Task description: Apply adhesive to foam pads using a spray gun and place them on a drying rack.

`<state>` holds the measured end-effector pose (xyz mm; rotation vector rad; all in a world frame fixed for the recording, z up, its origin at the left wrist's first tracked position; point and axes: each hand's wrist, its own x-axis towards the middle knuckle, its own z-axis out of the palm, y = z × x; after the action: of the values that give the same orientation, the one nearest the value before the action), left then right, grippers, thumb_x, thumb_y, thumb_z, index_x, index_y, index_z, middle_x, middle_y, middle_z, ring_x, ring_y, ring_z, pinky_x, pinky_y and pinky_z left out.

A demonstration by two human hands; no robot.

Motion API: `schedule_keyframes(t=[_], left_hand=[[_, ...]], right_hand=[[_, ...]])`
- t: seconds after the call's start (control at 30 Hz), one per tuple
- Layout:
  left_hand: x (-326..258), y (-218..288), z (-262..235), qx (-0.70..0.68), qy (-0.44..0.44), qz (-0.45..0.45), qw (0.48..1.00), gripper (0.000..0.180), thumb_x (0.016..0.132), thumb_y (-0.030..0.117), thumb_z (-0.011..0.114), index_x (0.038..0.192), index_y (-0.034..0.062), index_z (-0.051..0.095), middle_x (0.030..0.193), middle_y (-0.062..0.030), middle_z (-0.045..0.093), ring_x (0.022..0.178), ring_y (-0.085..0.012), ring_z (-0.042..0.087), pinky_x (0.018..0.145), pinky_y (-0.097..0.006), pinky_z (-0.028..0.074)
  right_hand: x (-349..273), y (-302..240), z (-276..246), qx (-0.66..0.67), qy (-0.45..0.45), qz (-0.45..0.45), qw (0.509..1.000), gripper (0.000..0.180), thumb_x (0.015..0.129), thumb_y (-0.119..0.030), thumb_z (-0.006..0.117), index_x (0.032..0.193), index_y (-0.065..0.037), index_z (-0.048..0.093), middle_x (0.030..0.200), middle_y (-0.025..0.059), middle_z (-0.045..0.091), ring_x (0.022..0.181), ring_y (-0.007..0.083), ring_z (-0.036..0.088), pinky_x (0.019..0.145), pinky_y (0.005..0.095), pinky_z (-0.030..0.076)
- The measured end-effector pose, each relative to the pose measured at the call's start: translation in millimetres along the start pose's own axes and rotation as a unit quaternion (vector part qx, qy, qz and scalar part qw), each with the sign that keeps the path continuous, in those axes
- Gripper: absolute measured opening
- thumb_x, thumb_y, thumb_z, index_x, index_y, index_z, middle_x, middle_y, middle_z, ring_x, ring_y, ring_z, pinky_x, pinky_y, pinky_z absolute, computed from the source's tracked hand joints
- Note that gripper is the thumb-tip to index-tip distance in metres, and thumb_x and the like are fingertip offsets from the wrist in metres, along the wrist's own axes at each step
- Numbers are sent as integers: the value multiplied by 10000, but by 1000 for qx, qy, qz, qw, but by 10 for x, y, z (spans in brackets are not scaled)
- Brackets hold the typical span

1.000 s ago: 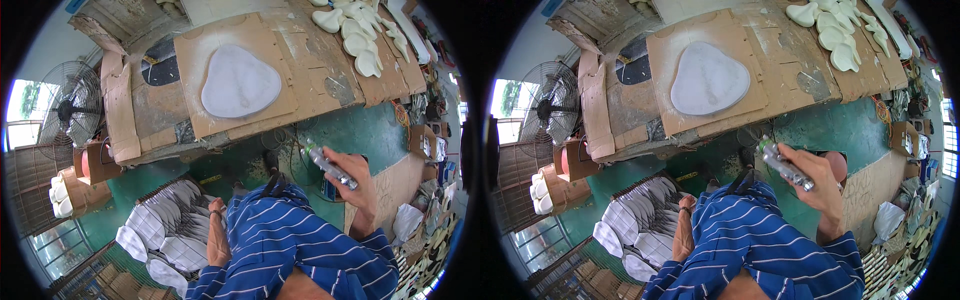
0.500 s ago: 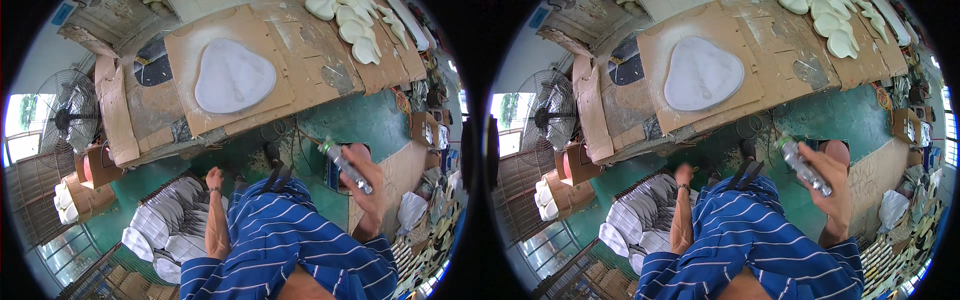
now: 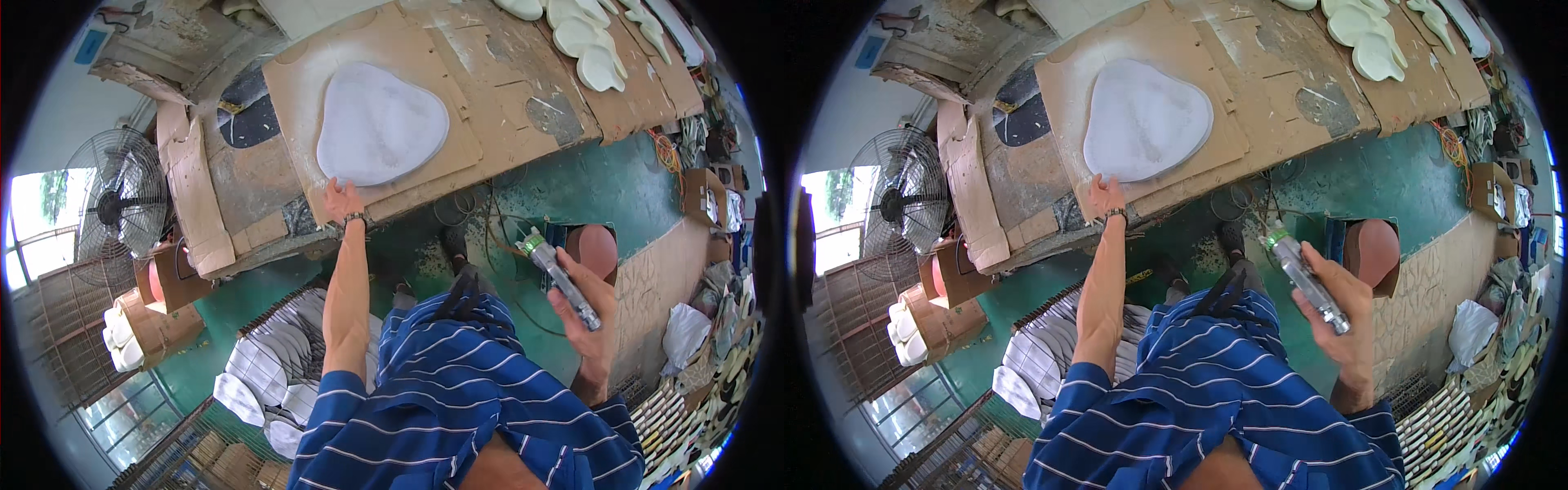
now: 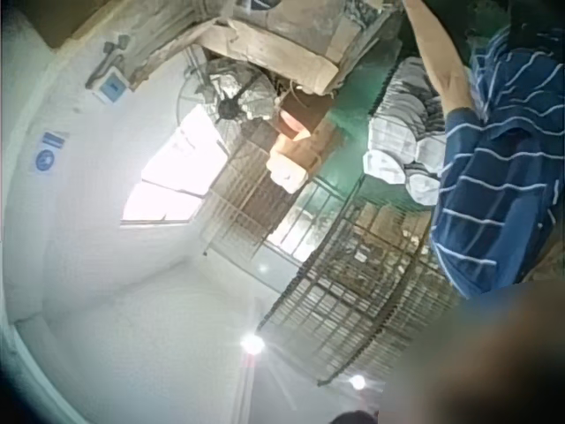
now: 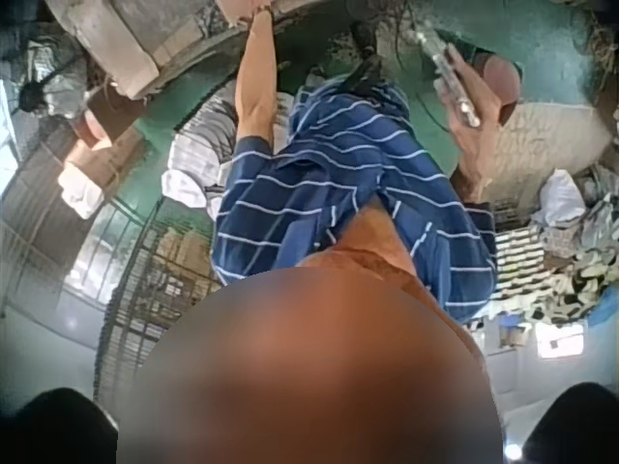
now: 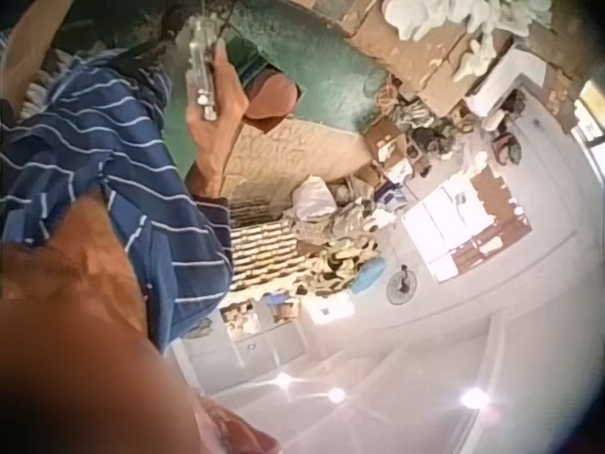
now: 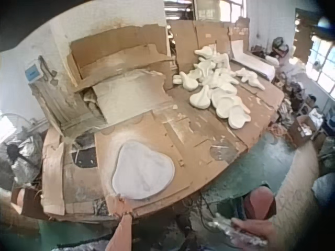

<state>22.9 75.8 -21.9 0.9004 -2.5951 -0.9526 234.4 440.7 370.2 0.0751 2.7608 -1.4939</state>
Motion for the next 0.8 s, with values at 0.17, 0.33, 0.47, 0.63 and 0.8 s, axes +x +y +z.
schedule_keyframes(t=[0.17, 0.33, 0.47, 0.63, 0.8], left_hand=[[85, 166, -51, 85, -47, -47, 994, 444, 787, 261, 797, 1210, 164, 698, 1068, -108, 649, 982, -300, 665, 845, -457, 530], [207, 70, 104, 59, -31, -18, 998, 372, 773, 170, 771, 1134, 139, 687, 1068, -101, 649, 934, -304, 671, 829, -486, 539], [356, 86, 387, -444, -12, -265, 856, 258, 789, 88, 692, 1044, 115, 665, 1027, -92, 654, 879, -300, 661, 810, -507, 539], [509, 787, 253, -679, -168, -385, 602, 185, 757, 51, 591, 935, 93, 616, 1000, -111, 650, 921, -329, 621, 849, -541, 522], [811, 1751, -269, -777, -225, -213, 549, 238, 706, 78, 565, 938, 58, 617, 1066, -117, 659, 1055, -348, 616, 920, -557, 505]], right_hand=[[-110, 76, -243, -8, -1, 37, 999, 569, 805, 34, 769, 1360, -9, 646, 1041, 180, 731, 898, 246, 716, 808, 316, 537], [-167, 158, -243, -36, 55, 51, 997, 533, 854, 4, 762, 1372, 2, 634, 1052, 162, 732, 923, 228, 714, 813, 316, 538], [-117, 215, -173, 32, 47, 86, 995, 526, 870, -4, 757, 1379, 4, 627, 1057, 159, 730, 918, 207, 715, 810, 310, 545], [28, 277, -2, 94, 8, 51, 994, 533, 850, 46, 739, 1370, 16, 624, 1019, 158, 732, 881, 204, 723, 790, 299, 548], [147, 214, 119, 91, -36, 37, 995, 543, 842, 59, 737, 1371, 13, 624, 997, 149, 731, 872, 201, 723, 784, 292, 546]])
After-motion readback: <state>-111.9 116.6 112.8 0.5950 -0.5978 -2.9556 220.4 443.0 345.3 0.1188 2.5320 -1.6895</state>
